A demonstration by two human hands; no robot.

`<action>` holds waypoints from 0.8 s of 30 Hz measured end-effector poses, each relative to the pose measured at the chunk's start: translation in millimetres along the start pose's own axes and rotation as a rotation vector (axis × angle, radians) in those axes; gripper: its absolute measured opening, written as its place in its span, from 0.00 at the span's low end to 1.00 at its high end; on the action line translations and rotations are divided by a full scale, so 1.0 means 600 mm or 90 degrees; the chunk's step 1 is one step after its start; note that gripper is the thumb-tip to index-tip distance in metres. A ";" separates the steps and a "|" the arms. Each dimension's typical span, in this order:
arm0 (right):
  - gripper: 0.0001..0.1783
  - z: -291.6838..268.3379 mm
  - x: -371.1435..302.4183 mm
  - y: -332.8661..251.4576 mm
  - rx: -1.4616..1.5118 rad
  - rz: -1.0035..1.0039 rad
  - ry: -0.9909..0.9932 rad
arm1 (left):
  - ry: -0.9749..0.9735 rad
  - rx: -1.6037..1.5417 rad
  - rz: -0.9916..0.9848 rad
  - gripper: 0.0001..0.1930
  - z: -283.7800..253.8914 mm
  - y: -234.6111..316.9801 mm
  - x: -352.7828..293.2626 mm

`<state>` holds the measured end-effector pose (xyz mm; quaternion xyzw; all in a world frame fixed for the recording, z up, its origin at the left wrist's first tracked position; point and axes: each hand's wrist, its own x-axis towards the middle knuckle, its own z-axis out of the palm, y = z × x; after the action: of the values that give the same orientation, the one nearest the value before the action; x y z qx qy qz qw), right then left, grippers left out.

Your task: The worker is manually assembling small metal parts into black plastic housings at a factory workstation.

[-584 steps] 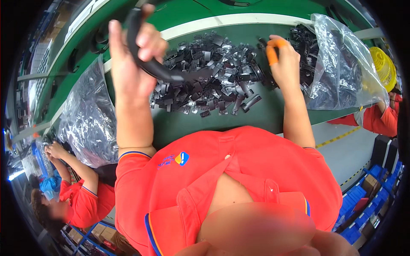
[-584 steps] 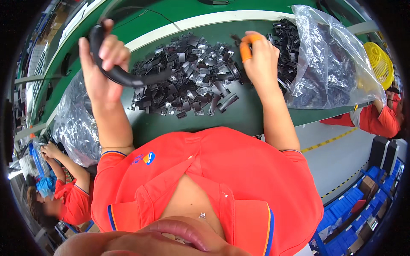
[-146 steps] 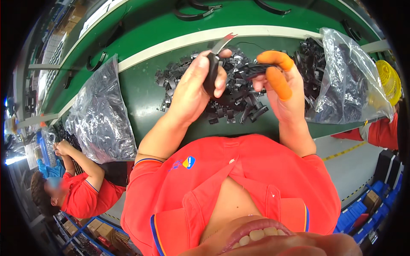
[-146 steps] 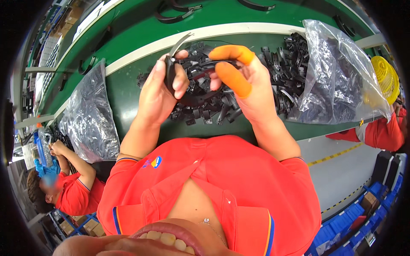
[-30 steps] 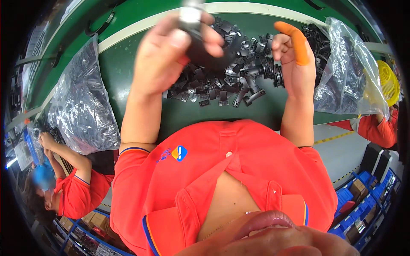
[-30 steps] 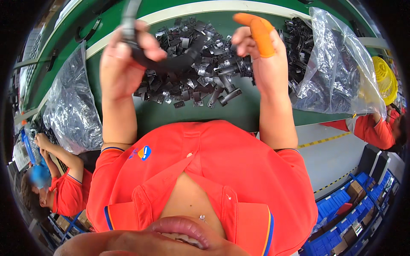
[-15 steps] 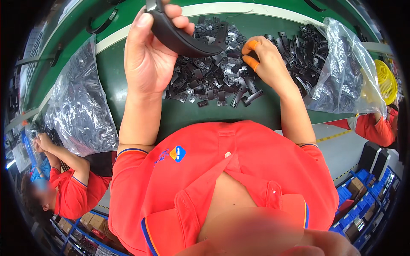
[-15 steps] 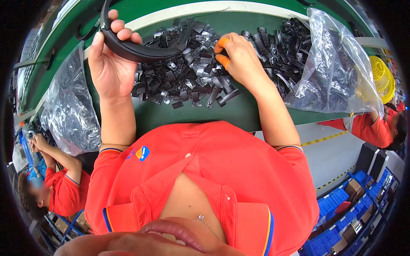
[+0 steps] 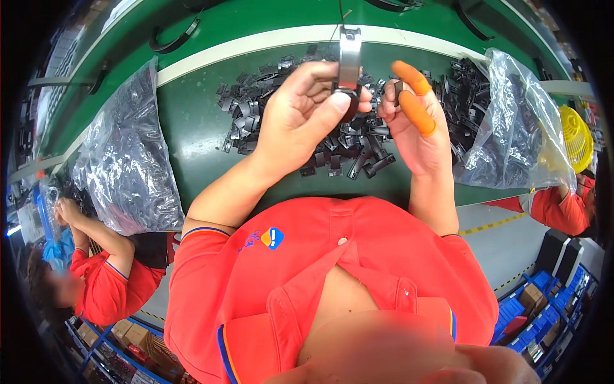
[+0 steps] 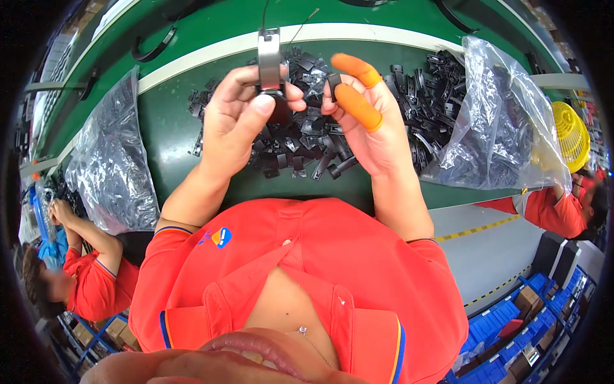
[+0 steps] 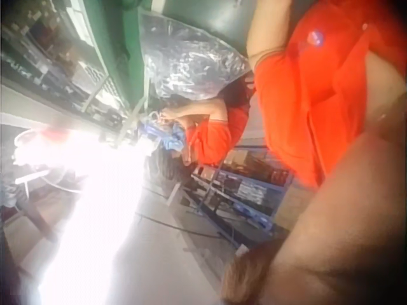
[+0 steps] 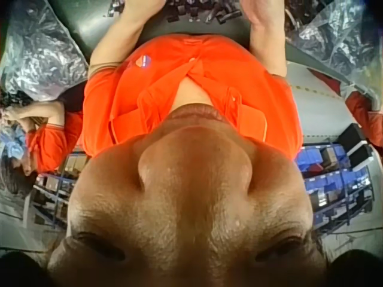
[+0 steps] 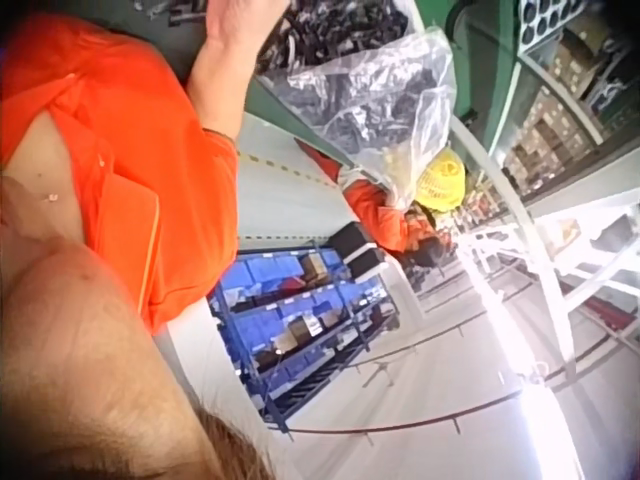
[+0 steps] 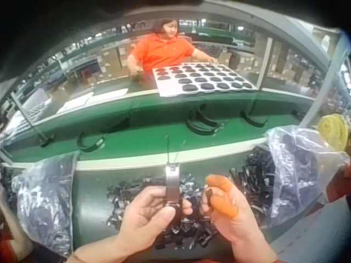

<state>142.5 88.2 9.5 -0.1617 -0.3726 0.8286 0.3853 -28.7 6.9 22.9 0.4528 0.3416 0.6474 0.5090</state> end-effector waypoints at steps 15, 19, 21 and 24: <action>0.13 0.052 -0.015 0.004 -0.202 -0.186 0.061 | 0.054 0.142 0.051 0.20 0.009 -0.021 -0.008; 0.13 0.047 -0.017 0.009 -0.159 -0.208 0.055 | 0.053 0.164 0.068 0.21 0.010 -0.024 -0.010; 0.12 0.040 -0.018 0.013 -0.194 -0.211 0.034 | 0.050 0.168 0.067 0.21 0.010 -0.024 -0.010; 0.10 0.038 -0.019 0.019 -0.245 -0.215 0.022 | 0.045 0.183 0.066 0.21 0.007 -0.029 -0.014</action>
<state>131.3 63.4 16.4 -0.1815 -0.5387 0.6633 0.4866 -17.9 3.2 6.5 0.5150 0.4245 0.6330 0.3923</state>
